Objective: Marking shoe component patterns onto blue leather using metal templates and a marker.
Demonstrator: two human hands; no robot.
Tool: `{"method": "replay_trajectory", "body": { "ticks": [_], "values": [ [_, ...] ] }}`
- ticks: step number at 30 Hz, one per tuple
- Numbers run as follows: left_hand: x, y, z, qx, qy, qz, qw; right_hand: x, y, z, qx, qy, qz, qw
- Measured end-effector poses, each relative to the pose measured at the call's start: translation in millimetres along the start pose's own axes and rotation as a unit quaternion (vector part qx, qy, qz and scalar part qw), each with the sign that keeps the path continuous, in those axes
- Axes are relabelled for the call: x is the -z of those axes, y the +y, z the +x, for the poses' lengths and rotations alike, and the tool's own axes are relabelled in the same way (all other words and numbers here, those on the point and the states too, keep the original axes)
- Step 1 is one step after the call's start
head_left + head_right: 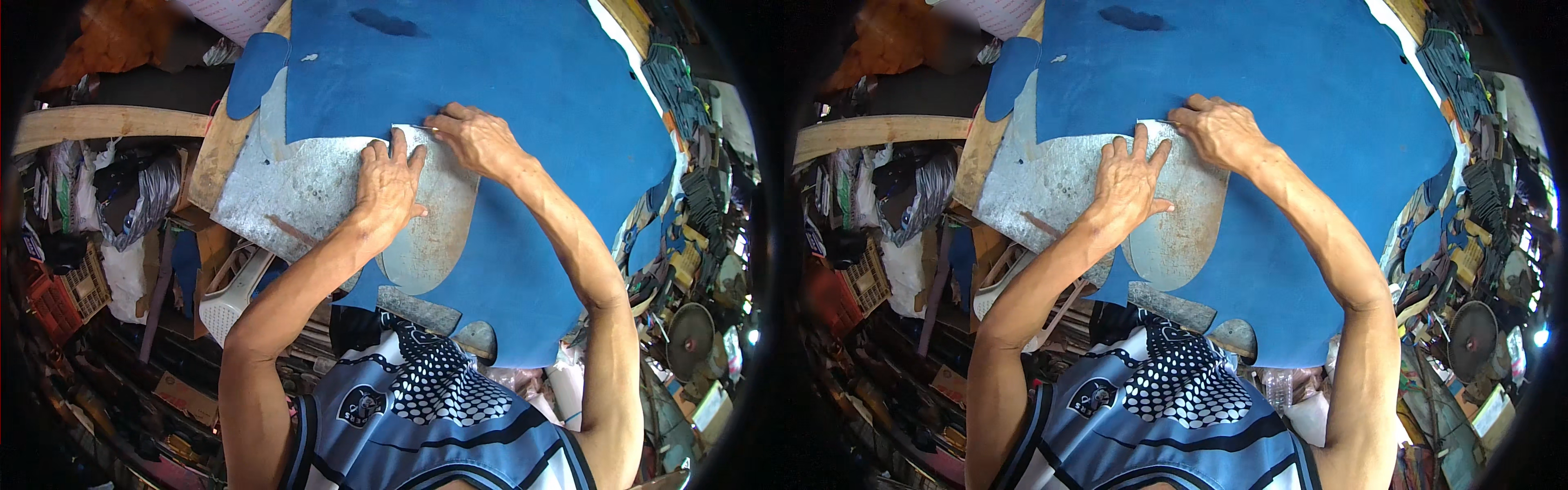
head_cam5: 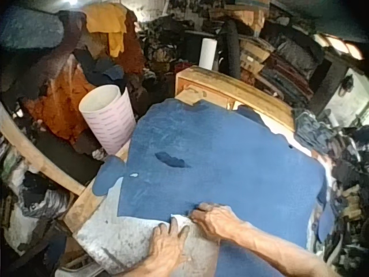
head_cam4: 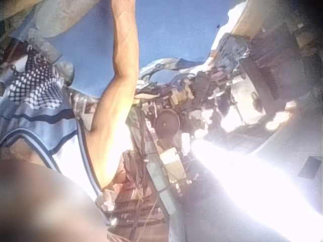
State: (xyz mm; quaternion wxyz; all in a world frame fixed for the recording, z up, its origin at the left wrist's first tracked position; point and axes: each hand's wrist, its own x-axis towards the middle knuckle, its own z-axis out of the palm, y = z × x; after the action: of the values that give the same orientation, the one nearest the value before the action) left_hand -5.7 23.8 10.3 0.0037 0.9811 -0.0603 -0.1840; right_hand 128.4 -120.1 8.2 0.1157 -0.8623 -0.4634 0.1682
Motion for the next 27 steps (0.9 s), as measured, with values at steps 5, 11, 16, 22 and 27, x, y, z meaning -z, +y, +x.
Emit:
{"method": "replay_trajectory", "body": {
  "ticks": [5, 11, 16, 22, 27],
  "values": [
    [1.2, 1.0, 1.7, 0.013, -0.019, -0.009, 1.000, -2.5, -1.9, -13.0, -0.022, 0.006, 0.013, 1.000],
    [0.8, 1.0, 1.0, 0.012, -0.010, -0.003, 1.000, 0.4, 6.3, -38.2, -0.091, 0.005, 0.013, 0.996],
    [-1.4, 0.2, -0.2, 0.002, 0.015, 0.010, 1.000, 10.7, 15.7, -50.8, -0.108, -0.017, 0.009, 0.994],
    [-4.1, 1.2, 1.7, -0.001, 0.012, 0.005, 1.000, 2.8, 36.6, -62.7, -0.075, 0.041, -0.030, 0.996],
    [-3.5, 2.2, 2.2, 0.006, 0.001, 0.003, 1.000, 6.2, 38.9, -76.7, -0.125, 0.020, -0.023, 0.992]
  ]
}}
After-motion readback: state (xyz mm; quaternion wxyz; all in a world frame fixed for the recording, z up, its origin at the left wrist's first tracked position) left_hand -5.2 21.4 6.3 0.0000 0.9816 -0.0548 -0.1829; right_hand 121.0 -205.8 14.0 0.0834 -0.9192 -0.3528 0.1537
